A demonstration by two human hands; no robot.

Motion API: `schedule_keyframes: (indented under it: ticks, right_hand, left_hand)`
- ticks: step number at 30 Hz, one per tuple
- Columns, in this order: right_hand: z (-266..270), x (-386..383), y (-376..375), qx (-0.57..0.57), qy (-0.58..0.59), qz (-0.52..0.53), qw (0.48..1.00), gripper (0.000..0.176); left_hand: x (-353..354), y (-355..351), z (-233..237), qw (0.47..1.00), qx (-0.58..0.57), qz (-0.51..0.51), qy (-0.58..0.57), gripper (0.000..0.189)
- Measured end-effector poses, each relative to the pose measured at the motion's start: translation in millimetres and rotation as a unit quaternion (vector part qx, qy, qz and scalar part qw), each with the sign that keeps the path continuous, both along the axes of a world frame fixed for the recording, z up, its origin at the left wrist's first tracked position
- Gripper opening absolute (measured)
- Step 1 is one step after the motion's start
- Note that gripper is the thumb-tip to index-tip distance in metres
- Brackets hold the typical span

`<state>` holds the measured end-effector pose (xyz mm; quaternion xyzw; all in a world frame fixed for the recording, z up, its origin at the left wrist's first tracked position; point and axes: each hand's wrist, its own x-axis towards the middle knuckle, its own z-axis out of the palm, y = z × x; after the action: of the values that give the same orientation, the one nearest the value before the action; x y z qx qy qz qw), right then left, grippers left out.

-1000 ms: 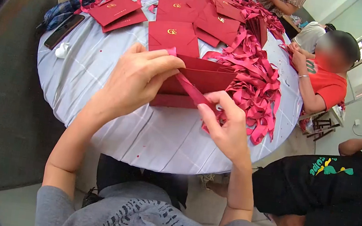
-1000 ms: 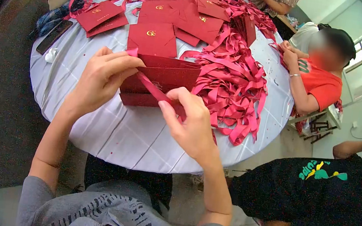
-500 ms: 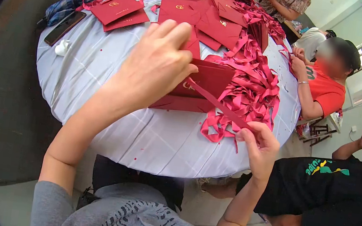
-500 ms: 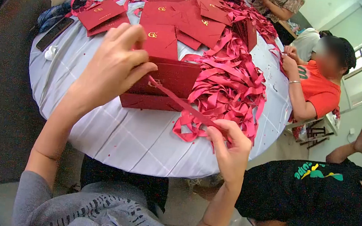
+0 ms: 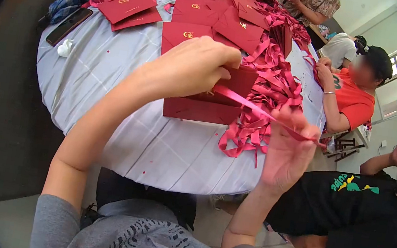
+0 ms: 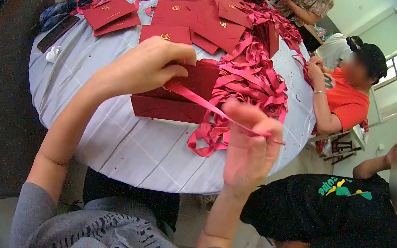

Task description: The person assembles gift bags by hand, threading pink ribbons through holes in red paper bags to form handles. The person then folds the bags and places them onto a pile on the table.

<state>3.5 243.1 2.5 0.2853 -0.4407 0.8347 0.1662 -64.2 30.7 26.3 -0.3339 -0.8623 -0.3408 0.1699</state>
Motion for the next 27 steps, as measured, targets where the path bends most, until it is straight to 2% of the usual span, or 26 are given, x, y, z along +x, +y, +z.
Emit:
schedule_keyframes:
  ticks: [1, 3, 5, 6, 7, 8, 10, 11, 14, 16, 21, 27]
  right_hand:
    - [-1.1, -6.1, -3.5, -0.022, 0.019, 0.090, 0.996, 0.017]
    - [3.6, -6.3, -14.7, 0.004, -0.042, 0.128, 0.991, 0.011]
    - [5.1, -8.8, -24.9, 0.066, -0.103, 0.087, 0.989, 0.013]
    - [7.6, -9.0, -29.0, 0.108, -0.145, 0.063, 0.982, 0.015]
    - [5.3, -10.7, -35.0, 0.130, -0.155, 0.021, 0.979, 0.016]
    - [4.9, -10.8, -38.8, 0.132, -0.157, 0.023, 0.978, 0.016]
    - [5.4, -10.7, -44.6, 0.182, -0.171, -0.063, 0.966, 0.014]
    - [5.4, -11.0, -45.8, 0.185, -0.173, -0.062, 0.965, 0.014]
    - [7.1, -11.7, -49.8, 0.201, -0.175, -0.090, 0.960, 0.014]
    - [9.6, -10.3, -53.5, 0.252, -0.165, -0.134, 0.944, 0.011]
    - [10.0, -11.8, -54.8, 0.308, -0.166, -0.163, 0.922, 0.006]
    - [6.4, -14.3, -60.5, 0.359, -0.145, -0.217, 0.896, 0.011]
  left_hand:
    - [1.1, -2.3, 3.2, 1.000, 0.021, -0.008, -0.010, 0.011]
    - [3.4, -8.3, 6.6, 0.999, 0.016, -0.007, -0.047, 0.013]
    - [2.0, -15.1, 4.7, 0.986, 0.100, -0.056, -0.117, 0.015]
    - [1.6, -17.4, 4.0, 0.986, 0.102, -0.053, -0.118, 0.015]
    - [1.2, -19.2, 3.1, 0.976, 0.128, -0.073, -0.160, 0.015]
    - [1.0, -20.4, 1.9, 0.962, 0.155, -0.093, -0.203, 0.016]
    - [-3.3, -20.7, -4.5, 0.953, 0.174, -0.111, -0.221, 0.015]
    - [-4.9, -20.3, -7.2, 0.944, 0.192, -0.131, -0.236, 0.014]
    - [-3.6, -22.7, -4.4, 0.934, 0.193, -0.141, -0.266, 0.014]
    - [-3.1, -22.7, -5.4, 0.930, 0.198, -0.139, -0.277, 0.014]
    - [-4.3, -21.8, -8.4, 0.916, 0.214, -0.138, -0.309, 0.016]
    - [-4.9, -19.7, -10.1, 0.914, 0.211, -0.140, -0.318, 0.016]
